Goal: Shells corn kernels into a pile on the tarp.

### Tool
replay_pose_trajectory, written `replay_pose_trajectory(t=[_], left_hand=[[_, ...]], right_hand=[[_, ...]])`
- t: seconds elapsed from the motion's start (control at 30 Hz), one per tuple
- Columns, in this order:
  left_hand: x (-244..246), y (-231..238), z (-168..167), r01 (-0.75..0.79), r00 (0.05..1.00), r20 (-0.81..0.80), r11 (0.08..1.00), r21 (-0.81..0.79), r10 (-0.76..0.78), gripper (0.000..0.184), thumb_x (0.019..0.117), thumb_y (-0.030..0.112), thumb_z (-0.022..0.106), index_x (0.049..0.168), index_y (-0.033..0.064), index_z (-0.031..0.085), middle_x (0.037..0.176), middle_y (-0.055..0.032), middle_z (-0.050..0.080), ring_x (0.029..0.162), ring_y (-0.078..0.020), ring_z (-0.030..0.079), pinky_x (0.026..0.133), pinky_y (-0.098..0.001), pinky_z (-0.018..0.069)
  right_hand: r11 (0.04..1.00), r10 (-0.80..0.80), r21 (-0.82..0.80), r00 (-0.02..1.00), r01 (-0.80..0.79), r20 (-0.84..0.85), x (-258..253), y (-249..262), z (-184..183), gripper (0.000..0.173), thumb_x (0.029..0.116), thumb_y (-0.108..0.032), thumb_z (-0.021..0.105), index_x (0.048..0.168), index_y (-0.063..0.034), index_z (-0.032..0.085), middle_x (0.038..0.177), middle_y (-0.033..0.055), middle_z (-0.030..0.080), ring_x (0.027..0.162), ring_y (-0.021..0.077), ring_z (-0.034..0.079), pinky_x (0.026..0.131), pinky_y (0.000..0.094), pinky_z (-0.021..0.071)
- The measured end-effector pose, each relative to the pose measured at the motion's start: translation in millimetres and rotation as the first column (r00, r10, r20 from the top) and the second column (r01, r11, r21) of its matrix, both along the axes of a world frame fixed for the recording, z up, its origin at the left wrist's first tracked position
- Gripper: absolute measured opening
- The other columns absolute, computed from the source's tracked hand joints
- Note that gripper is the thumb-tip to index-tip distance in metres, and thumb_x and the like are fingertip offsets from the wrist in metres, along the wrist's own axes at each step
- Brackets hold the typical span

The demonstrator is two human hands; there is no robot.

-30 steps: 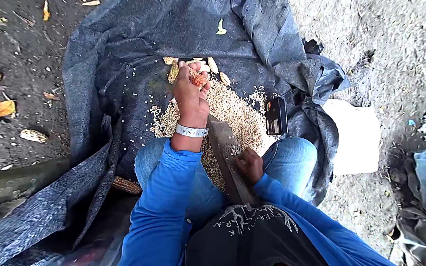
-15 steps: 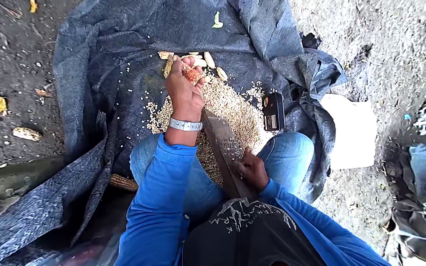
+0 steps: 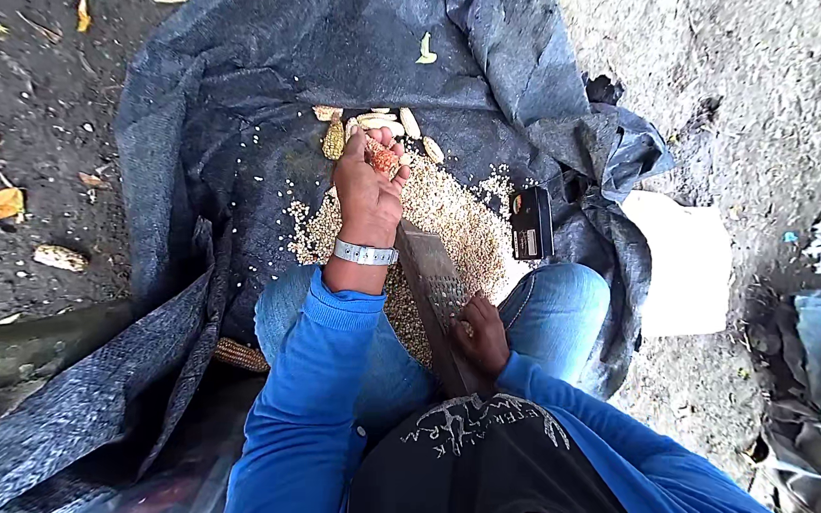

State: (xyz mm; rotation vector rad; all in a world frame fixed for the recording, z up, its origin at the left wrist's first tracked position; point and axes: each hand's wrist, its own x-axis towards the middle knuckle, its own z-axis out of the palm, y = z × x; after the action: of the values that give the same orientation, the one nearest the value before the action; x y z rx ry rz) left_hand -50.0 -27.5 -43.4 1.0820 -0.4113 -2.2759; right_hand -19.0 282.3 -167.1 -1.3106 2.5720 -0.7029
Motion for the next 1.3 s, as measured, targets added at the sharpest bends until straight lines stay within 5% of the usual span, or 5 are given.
replay_pose_trajectory(t=[0.37,0.67,0.9,1.17,1.3], left_hand=[[-21,20,-13,0.048,0.996,0.078,0.999,0.023,-0.050,0.030,0.1110,0.036,0.037,0.104,0.0142,0.057,0.093,-0.0022,0.066,0.080,-0.0144,0.065,0.064,-0.0303,0.0527],[0,4,-8,0.011,1.000,0.027,1.000,-0.008,-0.010,0.032,0.1116,0.035,0.034,0.097,0.0170,0.056,0.084,0.0003,0.065,0.074,-0.0129,0.065,0.061,-0.0295,0.0542],[-19,11,-12,0.097,0.995,-0.016,0.991,0.096,-0.096,0.032,0.1114,0.036,0.033,0.096,0.0165,0.054,0.086,-0.0020,0.064,0.073,-0.0146,0.065,0.060,-0.0297,0.0539],[-1,-13,-14,-0.074,0.996,0.047,0.997,-0.028,0.075,0.031,0.1119,0.033,0.035,0.098,0.0155,0.056,0.086,-0.0006,0.065,0.074,-0.0126,0.065,0.063,-0.0292,0.0541],[-2,-2,-7,0.002,1.000,-0.019,0.999,0.045,-0.002,0.036,0.1120,0.036,0.033,0.094,0.0157,0.056,0.083,-0.0007,0.065,0.072,-0.0133,0.065,0.062,-0.0294,0.0542]], right_hand=[[0.878,-0.302,0.456,0.909,0.147,0.289,-83,-71,-52,0.035,0.1041,-0.022,0.053,0.119,0.0075,0.065,0.130,0.0278,0.062,0.120,0.0433,0.062,0.101,0.0585,0.0501],[0.996,0.072,0.029,0.962,-0.082,0.264,-14,-31,-2,0.031,0.0990,-0.021,0.055,0.090,0.0048,0.069,0.099,0.0232,0.069,0.100,0.0392,0.067,0.092,0.0546,0.0515],[0.929,-0.213,0.364,0.900,0.066,0.381,-85,-98,-53,0.032,0.1016,-0.025,0.060,0.111,0.0036,0.071,0.118,0.0249,0.068,0.115,0.0427,0.064,0.100,0.0623,0.0481],[0.771,-0.377,0.254,0.098,0.585,0.921,-102,-88,-34,0.057,0.1090,-0.055,0.033,0.110,-0.0058,0.062,0.082,0.0055,0.063,0.062,0.0138,0.058,0.055,0.0310,0.0515],[0.946,-0.262,0.099,0.546,0.310,0.795,-84,-55,2,0.031,0.1026,-0.028,0.061,0.091,0.0006,0.062,0.073,0.0038,0.058,0.065,0.0111,0.056,0.065,0.0322,0.0507]])
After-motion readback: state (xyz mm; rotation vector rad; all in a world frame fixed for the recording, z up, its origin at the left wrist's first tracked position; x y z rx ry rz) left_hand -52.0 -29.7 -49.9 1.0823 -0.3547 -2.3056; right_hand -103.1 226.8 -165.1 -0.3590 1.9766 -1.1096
